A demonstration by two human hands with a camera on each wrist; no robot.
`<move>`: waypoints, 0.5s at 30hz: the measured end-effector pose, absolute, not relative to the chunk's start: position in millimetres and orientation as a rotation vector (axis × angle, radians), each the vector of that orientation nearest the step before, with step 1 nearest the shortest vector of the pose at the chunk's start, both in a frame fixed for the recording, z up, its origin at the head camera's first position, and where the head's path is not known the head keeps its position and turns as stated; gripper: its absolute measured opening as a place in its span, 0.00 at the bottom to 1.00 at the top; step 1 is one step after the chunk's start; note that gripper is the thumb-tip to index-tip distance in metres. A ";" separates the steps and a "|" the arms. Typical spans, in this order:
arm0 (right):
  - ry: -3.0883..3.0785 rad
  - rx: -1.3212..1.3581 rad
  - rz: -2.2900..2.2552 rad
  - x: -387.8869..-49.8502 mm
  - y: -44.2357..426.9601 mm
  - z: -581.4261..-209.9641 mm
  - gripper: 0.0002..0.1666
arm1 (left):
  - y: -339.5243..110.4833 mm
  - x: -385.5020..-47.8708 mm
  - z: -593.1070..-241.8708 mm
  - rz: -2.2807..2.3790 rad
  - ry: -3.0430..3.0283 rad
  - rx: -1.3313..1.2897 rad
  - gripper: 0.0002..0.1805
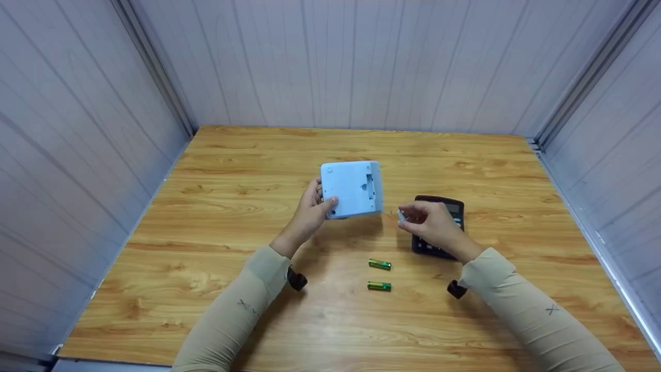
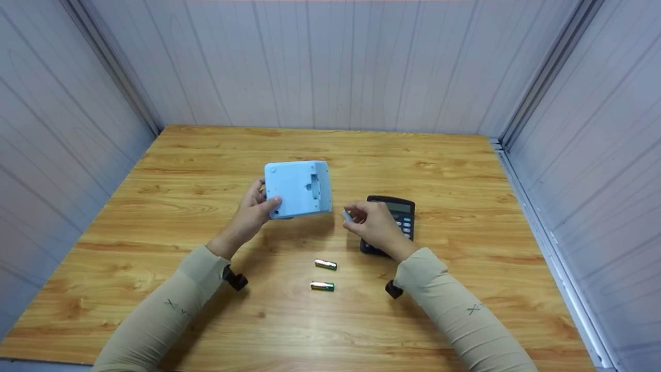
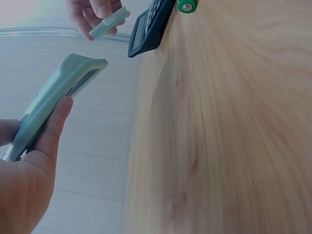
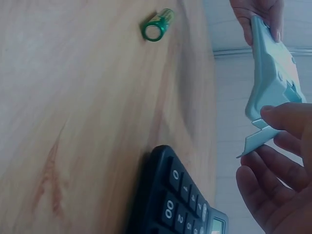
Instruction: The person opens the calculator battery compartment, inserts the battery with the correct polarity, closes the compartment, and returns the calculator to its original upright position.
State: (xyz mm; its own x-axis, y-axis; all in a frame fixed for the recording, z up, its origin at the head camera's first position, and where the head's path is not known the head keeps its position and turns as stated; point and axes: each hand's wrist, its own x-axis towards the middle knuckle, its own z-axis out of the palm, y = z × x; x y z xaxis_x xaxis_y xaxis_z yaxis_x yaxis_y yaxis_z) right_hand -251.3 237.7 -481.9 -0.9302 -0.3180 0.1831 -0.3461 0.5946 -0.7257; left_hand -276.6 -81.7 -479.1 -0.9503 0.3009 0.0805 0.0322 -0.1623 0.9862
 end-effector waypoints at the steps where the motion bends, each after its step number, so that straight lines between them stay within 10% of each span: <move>1: -2.788 0.584 1.262 -251.2 237.1 -483.1 0.21 | -82.2 -276.6 -478.9 2.236 1.907 0.382 0.29; 15: -2.926 0.711 1.153 -259.0 224.0 -497.2 0.17 | -87.4 -279.9 -476.7 2.256 1.891 0.349 0.29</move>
State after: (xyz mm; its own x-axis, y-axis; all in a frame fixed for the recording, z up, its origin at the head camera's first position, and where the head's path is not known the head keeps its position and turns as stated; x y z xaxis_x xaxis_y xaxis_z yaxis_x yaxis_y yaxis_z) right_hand -259.0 224.0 -497.2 -0.8995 -0.4289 0.0829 -0.3702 0.6477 -0.6659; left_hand -279.9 -87.4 -476.7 -0.9568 0.2834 0.0655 0.0150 -0.1770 0.9841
